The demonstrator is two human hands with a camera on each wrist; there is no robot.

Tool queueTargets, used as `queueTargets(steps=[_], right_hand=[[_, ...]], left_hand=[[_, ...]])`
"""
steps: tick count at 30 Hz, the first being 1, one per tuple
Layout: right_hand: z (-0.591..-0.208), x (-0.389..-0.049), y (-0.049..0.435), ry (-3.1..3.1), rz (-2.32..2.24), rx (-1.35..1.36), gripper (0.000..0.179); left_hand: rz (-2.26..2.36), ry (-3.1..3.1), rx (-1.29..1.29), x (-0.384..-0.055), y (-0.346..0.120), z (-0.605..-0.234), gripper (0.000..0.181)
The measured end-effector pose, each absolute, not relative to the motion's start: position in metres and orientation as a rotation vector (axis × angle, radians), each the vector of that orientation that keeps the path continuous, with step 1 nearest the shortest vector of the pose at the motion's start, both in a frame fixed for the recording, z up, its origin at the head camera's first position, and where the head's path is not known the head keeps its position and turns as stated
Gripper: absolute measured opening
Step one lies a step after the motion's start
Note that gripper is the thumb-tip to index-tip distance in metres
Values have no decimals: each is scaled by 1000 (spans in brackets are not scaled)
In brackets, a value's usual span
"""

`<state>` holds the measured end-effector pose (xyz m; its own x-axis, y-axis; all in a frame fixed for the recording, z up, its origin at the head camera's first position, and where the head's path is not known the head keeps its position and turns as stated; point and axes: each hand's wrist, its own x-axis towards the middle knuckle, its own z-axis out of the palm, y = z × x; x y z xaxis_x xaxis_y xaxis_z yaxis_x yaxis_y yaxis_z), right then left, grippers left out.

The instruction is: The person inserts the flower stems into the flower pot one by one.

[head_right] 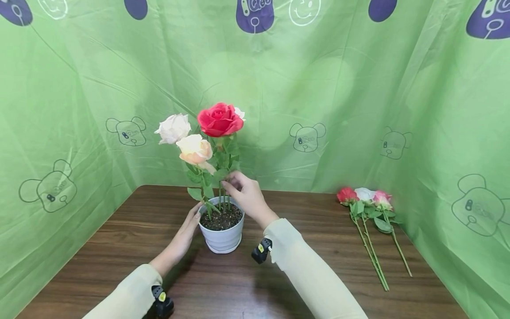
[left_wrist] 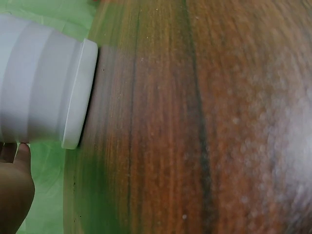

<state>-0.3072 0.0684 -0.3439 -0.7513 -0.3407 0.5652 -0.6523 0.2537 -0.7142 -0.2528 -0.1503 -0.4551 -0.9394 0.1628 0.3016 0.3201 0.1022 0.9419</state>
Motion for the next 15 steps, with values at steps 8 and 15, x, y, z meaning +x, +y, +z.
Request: queueTargets(steps=[8,15], right_hand=[[-350,-311,63,-2252,1440,894,7],[-357,-312,60,-2263,1413,931,5]], left_hand=[[-1958,-2244,-483,-254,-150,-455,50],[-1965,-2237,-502,-254,-150,-455,51]])
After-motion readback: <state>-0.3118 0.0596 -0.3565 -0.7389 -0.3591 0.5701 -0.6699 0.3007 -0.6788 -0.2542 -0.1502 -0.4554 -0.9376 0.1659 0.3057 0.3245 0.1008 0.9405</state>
